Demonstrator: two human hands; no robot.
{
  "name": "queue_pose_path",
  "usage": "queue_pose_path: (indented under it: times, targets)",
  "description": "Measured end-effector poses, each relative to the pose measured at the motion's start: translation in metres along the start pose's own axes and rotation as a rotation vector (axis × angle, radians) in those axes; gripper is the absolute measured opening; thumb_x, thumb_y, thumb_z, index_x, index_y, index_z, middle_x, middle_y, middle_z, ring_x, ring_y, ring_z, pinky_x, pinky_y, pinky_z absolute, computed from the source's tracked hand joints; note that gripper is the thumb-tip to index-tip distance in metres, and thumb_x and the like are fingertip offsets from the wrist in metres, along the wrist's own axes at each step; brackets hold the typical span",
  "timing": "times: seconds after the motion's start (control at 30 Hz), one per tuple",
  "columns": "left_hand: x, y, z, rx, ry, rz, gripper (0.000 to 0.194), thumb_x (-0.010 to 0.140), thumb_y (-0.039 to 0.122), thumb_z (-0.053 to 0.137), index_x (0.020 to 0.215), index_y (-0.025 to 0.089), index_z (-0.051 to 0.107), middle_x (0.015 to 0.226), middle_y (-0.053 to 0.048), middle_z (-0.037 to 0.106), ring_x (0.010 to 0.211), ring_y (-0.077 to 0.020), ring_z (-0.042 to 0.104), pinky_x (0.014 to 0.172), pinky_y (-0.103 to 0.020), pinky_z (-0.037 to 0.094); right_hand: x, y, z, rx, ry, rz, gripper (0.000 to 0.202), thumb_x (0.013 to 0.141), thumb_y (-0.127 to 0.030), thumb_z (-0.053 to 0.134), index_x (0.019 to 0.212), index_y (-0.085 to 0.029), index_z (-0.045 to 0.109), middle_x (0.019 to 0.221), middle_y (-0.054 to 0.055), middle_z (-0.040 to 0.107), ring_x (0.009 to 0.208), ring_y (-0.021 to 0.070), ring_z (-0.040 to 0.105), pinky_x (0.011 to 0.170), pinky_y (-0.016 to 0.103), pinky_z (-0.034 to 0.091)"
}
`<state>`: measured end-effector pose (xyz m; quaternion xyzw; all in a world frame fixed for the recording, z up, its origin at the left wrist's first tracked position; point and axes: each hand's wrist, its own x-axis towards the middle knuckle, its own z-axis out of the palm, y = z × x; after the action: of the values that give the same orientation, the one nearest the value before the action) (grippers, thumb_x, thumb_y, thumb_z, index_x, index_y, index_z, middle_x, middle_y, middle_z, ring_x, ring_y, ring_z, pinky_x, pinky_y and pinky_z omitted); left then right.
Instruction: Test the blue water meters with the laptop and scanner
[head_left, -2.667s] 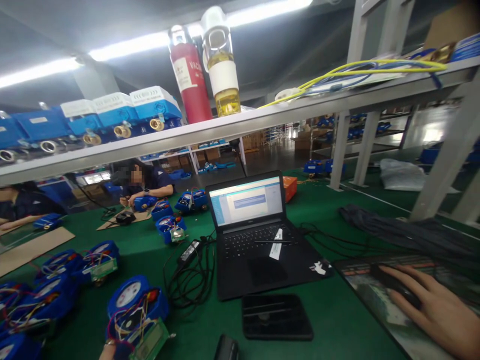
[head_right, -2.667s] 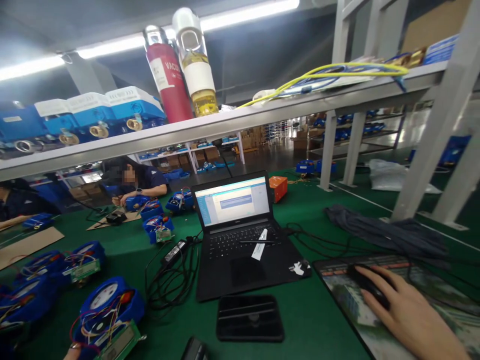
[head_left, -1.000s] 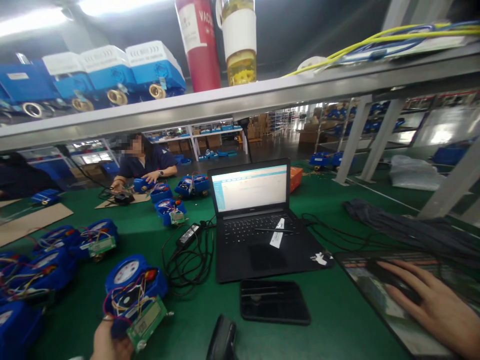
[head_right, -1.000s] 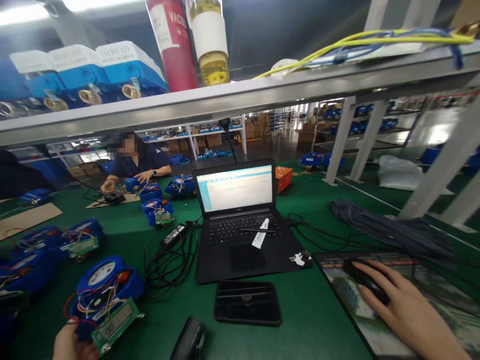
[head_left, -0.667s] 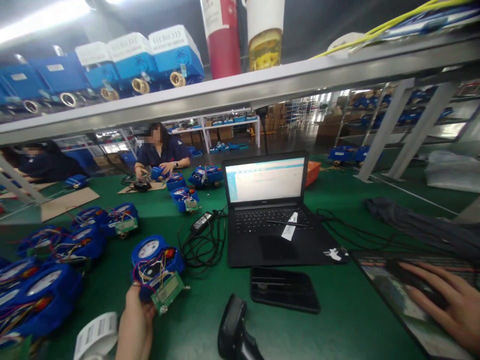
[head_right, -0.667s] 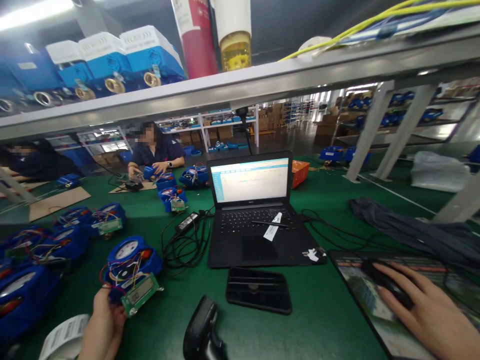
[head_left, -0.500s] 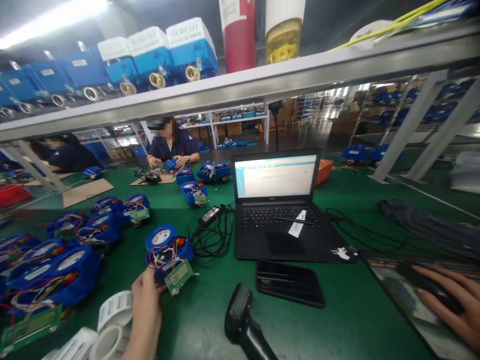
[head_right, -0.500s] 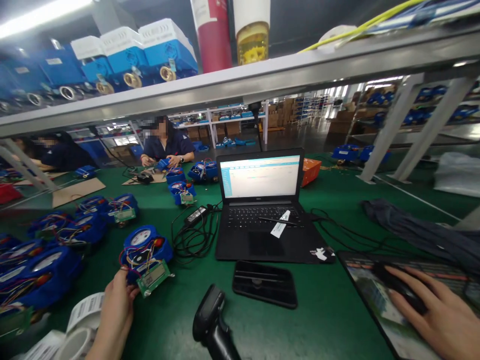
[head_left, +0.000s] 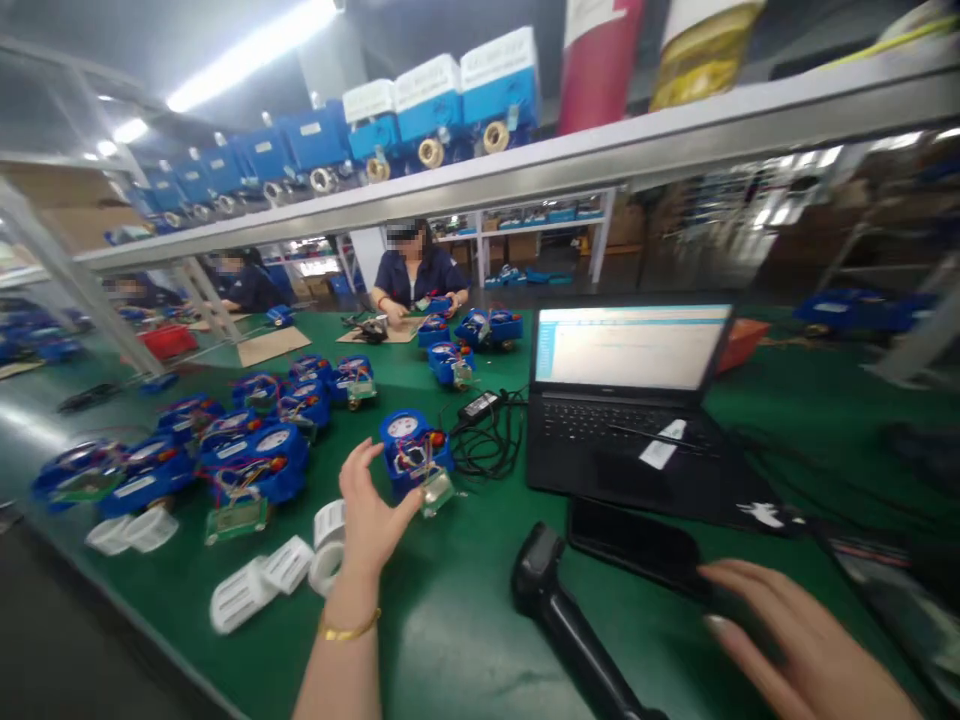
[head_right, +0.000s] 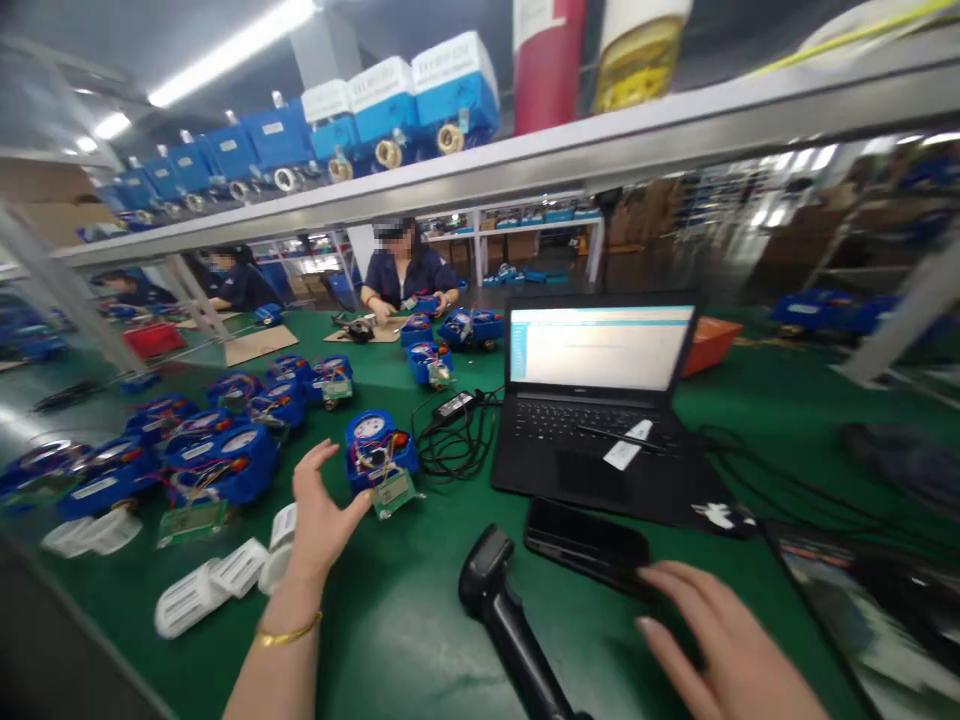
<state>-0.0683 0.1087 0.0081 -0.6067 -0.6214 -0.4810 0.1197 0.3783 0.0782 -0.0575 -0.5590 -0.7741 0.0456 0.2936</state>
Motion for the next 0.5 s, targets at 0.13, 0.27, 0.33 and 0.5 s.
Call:
queue_pose_path:
  times: [0.13, 0.27, 0.33, 0.5]
  targets:
    - [0.005, -0.009, -0.001, 0.088, -0.168, 0.145, 0.077, 0.069, 0.059, 0.062, 0.128, 0.016, 0.038, 0.139, -0.022, 0.035, 0.127, -0.0407, 0.036, 0.101, -0.065, 0.032, 0.011, -0.072, -0.005, 0.173, -0.304, 0.092, 0.032, 0.089, -0.043, 0.041, 0.109, -0.023, 0.056, 0.11, 0.007, 0.056, 0.1, 0.019, 0.057, 0.088, 0.031, 0.05]
    - [0.004, -0.013, 0.002, 0.165, -0.286, 0.248, 0.084, 0.071, 0.055, 0.059, 0.138, 0.017, 0.026, 0.149, -0.023, 0.021, 0.133, -0.0433, 0.029, 0.103, -0.068, 0.027, 0.015, -0.109, -0.002, 0.193, -0.523, 0.206, 0.049, 0.079, -0.036, 0.051, 0.121, -0.012, 0.051, 0.117, 0.013, 0.053, 0.106, 0.0228, 0.054, 0.095, 0.033, 0.044]
    - [0.001, -0.013, 0.002, 0.206, -0.322, 0.266, 0.084, 0.071, 0.051, 0.058, 0.139, 0.016, 0.023, 0.15, -0.023, 0.019, 0.135, -0.0425, 0.026, 0.105, -0.066, 0.027, 0.014, -0.126, 0.004, 0.155, -0.59, 0.233, 0.062, 0.073, -0.035, 0.056, 0.129, -0.008, 0.046, 0.125, 0.016, 0.048, 0.116, 0.0263, 0.048, 0.102, 0.036, 0.039]
    - [-0.001, -0.022, 0.003, 0.216, -0.424, 0.225, 0.07, 0.073, 0.045, 0.055, 0.133, 0.017, 0.034, 0.152, -0.019, 0.019, 0.137, -0.0383, 0.025, 0.107, -0.061, 0.03, 0.021, -0.132, 0.005, 0.135, -0.533, 0.239, 0.072, 0.07, -0.035, 0.061, 0.134, -0.008, 0.042, 0.133, 0.018, 0.045, 0.123, 0.0291, 0.044, 0.105, 0.039, 0.037]
